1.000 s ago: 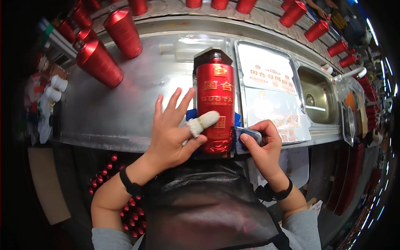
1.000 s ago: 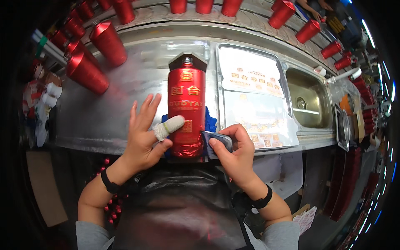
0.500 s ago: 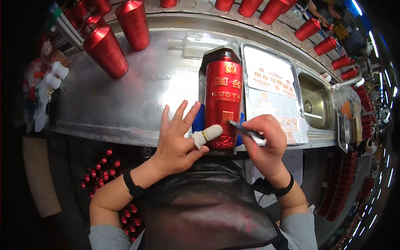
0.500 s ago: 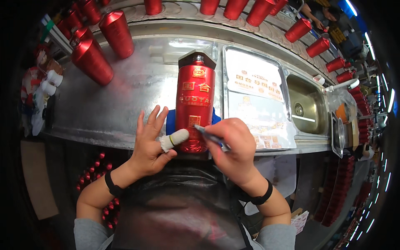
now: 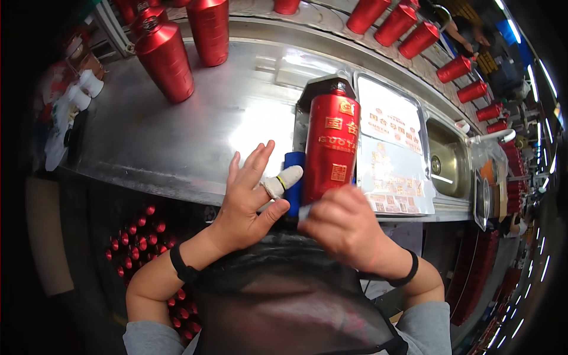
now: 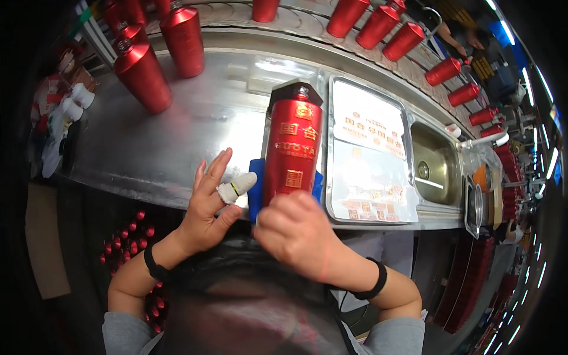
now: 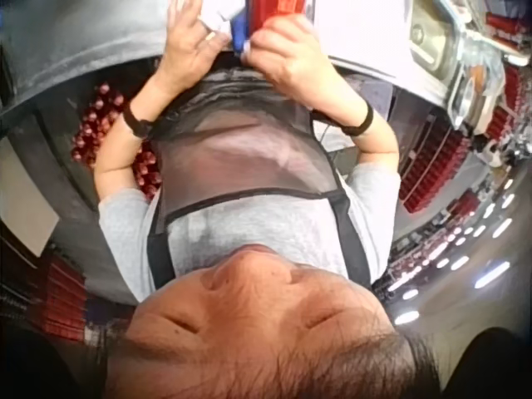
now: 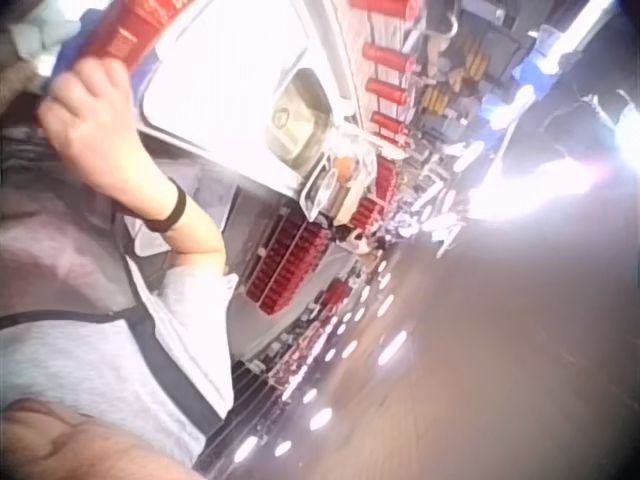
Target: The person wipes a red bottle with a cloth and applies several adhesive labels to the side and bottom of the bottle. The person then places the finished bottle into a large cluster of other red bottles on the floor.
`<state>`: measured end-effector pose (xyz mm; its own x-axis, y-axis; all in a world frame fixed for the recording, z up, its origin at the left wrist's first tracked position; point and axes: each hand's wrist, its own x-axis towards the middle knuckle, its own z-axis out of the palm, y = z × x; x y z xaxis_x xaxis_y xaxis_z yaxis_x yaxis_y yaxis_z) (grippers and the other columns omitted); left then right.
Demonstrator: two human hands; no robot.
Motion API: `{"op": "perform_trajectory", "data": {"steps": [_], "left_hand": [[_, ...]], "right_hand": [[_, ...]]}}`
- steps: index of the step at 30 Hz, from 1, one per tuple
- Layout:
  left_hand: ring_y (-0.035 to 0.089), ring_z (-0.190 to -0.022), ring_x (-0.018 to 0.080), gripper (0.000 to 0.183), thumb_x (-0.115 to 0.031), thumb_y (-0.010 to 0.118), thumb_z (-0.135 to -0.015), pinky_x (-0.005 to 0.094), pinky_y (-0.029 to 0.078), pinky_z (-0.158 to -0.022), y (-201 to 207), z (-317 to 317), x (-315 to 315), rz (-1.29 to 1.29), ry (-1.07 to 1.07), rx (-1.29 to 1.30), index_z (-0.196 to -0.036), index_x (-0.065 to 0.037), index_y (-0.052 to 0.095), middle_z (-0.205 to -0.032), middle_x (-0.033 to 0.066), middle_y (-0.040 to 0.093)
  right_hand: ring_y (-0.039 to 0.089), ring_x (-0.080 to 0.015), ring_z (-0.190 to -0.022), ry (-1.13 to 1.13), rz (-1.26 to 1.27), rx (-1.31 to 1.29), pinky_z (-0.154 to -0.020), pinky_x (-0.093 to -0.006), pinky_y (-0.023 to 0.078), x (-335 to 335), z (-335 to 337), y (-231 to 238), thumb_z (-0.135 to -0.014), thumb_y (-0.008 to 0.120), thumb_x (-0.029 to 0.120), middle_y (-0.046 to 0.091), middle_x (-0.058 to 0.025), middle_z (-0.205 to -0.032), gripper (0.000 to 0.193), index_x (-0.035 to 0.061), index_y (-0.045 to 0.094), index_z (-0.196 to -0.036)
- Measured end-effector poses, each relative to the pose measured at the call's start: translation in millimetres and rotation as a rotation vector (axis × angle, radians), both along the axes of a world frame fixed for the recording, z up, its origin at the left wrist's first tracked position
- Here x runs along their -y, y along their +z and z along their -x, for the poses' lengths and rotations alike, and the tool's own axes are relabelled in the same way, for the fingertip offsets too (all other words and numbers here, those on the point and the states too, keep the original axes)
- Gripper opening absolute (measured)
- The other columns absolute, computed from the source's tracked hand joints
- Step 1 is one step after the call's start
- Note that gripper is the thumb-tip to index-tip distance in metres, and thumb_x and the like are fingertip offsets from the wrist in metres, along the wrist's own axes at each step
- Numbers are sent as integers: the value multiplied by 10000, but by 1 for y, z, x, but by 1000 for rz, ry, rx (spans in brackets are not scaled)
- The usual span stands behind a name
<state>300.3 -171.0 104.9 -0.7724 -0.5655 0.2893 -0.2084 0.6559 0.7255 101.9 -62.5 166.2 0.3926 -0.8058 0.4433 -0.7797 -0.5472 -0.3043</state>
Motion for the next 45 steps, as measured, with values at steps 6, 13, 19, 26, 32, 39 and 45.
{"op": "perform_trajectory", "data": {"steps": [6,13,19,26,32,39,45], "left_hand": [[260,-1448,402,445,-406,563,-947,627,57,-1130,8,10,1,9,-46,24,-1316,-168,634,-1567,231,267],[305,-1397,438,395,-415,578,-918,662,107,-1111,21,54,15,289,-64,57,-1267,-248,656,-1565,191,293],[294,-1405,434,369,-421,601,-904,707,117,-1080,26,51,8,407,-136,93,-1245,-294,664,-1560,134,328],[230,-1450,401,340,-373,660,-867,694,66,-1088,1,24,-12,267,-139,57,-1194,-285,698,-1570,156,298],[201,-1453,446,411,-438,546,-955,664,-5,-1109,-11,8,-9,145,-14,66,-1244,-179,683,-1580,225,237],[286,-1420,425,421,-408,601,-902,677,62,-1104,15,49,7,272,-59,12,-1311,-315,628,-1576,184,272],[294,-1417,433,395,-359,593,-918,672,93,-1101,13,61,18,221,-89,-76,-1305,-290,634,-1564,232,265]], "right_hand": [[598,-248,-779,-264,24,177,-709,-366,462,-8,29,2,-547,745,-6,629,-54,-837,374,72,694,-908],[592,-140,-749,-621,-285,799,-683,-268,459,-34,32,-15,-771,772,26,631,-57,-818,173,19,659,-902],[577,-58,-778,-705,-427,1060,-691,-201,458,-44,42,-15,-815,755,29,632,-4,-846,173,19,625,-929],[574,-74,-788,-628,-388,1055,-708,-231,466,-39,32,-14,-814,756,58,629,-9,-855,168,25,637,-928],[565,-57,-732,-833,-319,922,-655,-222,470,-34,56,-38,-822,725,63,635,-20,-797,141,5,620,-895],[599,-122,-742,-778,-197,838,-689,-261,481,-17,52,-37,-803,757,120,642,-66,-792,185,16,647,-908],[594,-86,-733,-659,-296,1000,-666,-254,490,-32,55,-44,-812,783,173,658,-34,-795,220,28,666,-928]]}}
